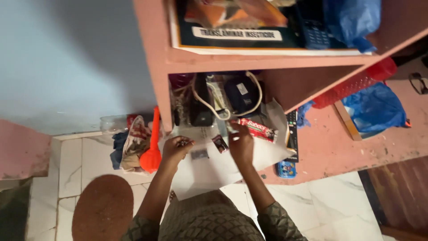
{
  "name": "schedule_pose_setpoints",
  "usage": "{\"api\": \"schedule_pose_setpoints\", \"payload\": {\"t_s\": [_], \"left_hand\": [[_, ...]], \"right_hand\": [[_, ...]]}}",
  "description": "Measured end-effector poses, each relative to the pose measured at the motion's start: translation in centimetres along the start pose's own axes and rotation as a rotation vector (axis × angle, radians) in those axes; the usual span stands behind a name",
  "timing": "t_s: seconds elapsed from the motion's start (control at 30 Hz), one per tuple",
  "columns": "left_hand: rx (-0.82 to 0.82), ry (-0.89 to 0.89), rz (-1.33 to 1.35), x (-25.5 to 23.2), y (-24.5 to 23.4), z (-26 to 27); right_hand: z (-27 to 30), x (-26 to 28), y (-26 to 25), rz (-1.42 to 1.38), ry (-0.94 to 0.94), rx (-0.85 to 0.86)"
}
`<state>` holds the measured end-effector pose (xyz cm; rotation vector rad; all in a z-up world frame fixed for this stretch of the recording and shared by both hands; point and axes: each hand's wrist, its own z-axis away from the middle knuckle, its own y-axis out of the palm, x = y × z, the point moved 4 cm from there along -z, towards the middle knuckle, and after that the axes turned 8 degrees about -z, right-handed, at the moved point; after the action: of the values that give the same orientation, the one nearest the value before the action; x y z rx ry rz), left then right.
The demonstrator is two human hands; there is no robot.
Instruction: Organize and sort various household items, books, and documents on a shelf.
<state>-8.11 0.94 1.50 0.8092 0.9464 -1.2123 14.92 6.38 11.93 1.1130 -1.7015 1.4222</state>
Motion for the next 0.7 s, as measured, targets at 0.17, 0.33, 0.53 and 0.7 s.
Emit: {"api": "schedule_pose_setpoints", "payload": {"t_s": [0.17, 0.33, 0.53, 0.7], "left_hand": [[0.033, 0.045, -0.017, 0.6, 4.0, -0.6], [0.0, 0.14, -0.06, 0.3, 5.6, -0.8], [-0.057, 0.089, -0.039, -0.7, 5.0, 0.3], [-0.067, 0.037, -0.003, -0.1, 5.0, 2.2]], "right_hand": [[-0.5, -6.1, -7.1, 0.437, -0.202, -0.138], [1.2, -7.3, -3.6, 0.288, -0.089, 0.157], [2.6, -4.2, -0.2, 0.233, -0.204, 0.328], [-0.2, -8.3, -5.1, 0.243, -0.245, 0.079]]}}
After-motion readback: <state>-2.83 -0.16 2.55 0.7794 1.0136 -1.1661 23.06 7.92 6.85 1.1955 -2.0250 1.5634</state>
